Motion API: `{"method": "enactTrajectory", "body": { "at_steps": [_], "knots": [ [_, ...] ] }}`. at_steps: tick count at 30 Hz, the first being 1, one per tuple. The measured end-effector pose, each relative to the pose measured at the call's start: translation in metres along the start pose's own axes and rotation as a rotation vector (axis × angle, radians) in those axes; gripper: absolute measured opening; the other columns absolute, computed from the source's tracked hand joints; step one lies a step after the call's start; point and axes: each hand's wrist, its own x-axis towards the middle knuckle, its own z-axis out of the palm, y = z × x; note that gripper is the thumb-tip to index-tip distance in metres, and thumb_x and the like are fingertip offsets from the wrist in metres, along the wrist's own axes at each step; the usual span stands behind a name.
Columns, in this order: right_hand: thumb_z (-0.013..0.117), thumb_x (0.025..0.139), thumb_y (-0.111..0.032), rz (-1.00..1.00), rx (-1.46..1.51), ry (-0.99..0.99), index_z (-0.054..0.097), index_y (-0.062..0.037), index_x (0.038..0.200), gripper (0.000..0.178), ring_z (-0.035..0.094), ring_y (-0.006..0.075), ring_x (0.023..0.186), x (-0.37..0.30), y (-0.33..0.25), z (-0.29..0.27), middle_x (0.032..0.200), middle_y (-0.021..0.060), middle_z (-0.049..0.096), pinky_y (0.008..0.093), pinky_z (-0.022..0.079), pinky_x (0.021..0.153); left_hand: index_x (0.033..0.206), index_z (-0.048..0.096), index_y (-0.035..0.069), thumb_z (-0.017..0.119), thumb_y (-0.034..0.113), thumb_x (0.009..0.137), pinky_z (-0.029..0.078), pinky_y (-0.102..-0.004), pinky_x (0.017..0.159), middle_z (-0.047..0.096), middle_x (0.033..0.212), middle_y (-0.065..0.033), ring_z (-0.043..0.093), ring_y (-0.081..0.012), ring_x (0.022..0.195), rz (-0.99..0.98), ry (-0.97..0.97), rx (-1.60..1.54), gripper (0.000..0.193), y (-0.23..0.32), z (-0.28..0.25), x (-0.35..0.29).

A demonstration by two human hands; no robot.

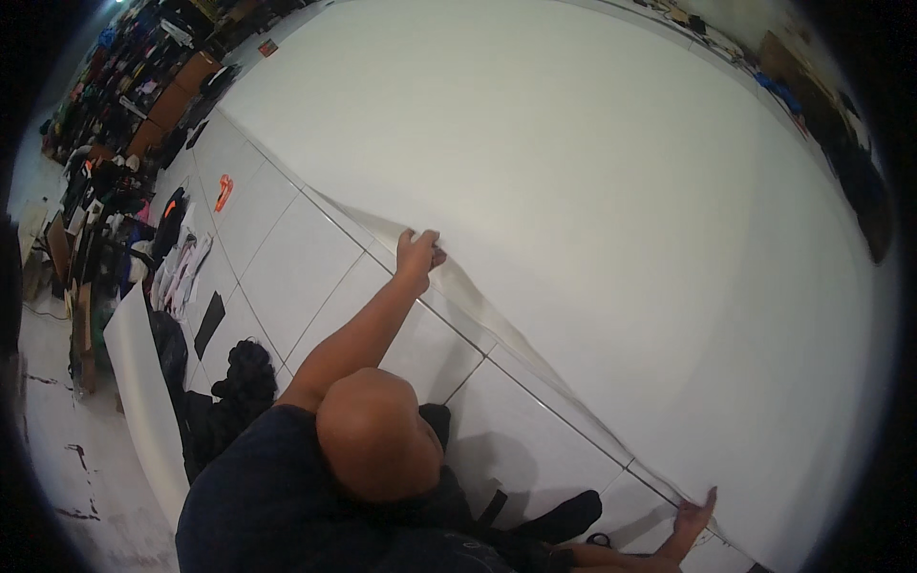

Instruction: The person unrolls a sheet of white foam, flattens it on the floor using a heavy metal object as a weight, and cuts a straight line through the foam using shears.

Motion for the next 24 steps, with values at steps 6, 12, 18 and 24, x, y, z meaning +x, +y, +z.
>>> {"method": "enactTrajectory", "body": {
  "at_steps": [6, 12, 18, 24],
  "knots": [
    [0.061, 0.087, -0.033, -0.286, -0.062, -0.255, 0.047, 0.0015, 0.122, 0.052, 0.05, 0.027, 0.112, -0.007, -0.117, 0.086, 0.12, 0.0142, 0.053, 0.0414, 0.04, 0.101, 0.138, 0.021, -0.005, 0.058, 0.01, 0.078, 0.055, -0.0338, 0.065, 0.053, 0.086, -0.0111, 0.057, -0.0178, 0.067, 0.153, -0.085, -0.081, 0.072, 0.06, 0.03, 0.014],
    [0.057, 0.09, -0.034, -0.711, -0.069, -0.217, 0.04, 0.0026, 0.131, 0.057, 0.044, 0.0291, 0.118, -0.029, -0.218, 0.177, 0.127, 0.0196, 0.046, 0.037, 0.033, 0.106, 0.134, 0.027, -0.004, 0.052, 0.005, 0.081, 0.055, -0.0354, 0.068, 0.055, 0.088, -0.0114, 0.058, -0.0197, 0.068, 0.313, -0.235, -0.283, 0.06, 0.136, 0.062, 0.021],
    [0.056, 0.09, -0.029, -0.602, 0.237, -0.185, 0.036, 0.0049, 0.133, 0.058, 0.04, 0.0305, 0.124, -0.096, -0.214, 0.151, 0.135, 0.0182, 0.042, 0.0416, 0.028, 0.109, 0.122, 0.04, 0.005, 0.047, 0.003, 0.08, 0.047, -0.0428, 0.089, 0.048, 0.106, -0.01, 0.053, -0.0243, 0.099, 0.499, -0.456, -0.542, 0.043, 0.143, 0.023, -0.015],
    [0.057, 0.088, -0.029, -0.274, 0.073, -0.113, 0.047, 0.0007, 0.123, 0.047, 0.053, 0.0267, 0.112, 0.017, -0.056, 0.015, 0.122, 0.0127, 0.056, 0.0405, 0.038, 0.101, 0.095, 0.049, 0.009, 0.052, 0.003, 0.078, 0.054, -0.0354, 0.075, 0.052, 0.084, -0.0052, 0.057, -0.0178, 0.075, 0.111, -0.165, -0.192, 0.019, -0.015, -0.028, 0.016]
  ]
}}
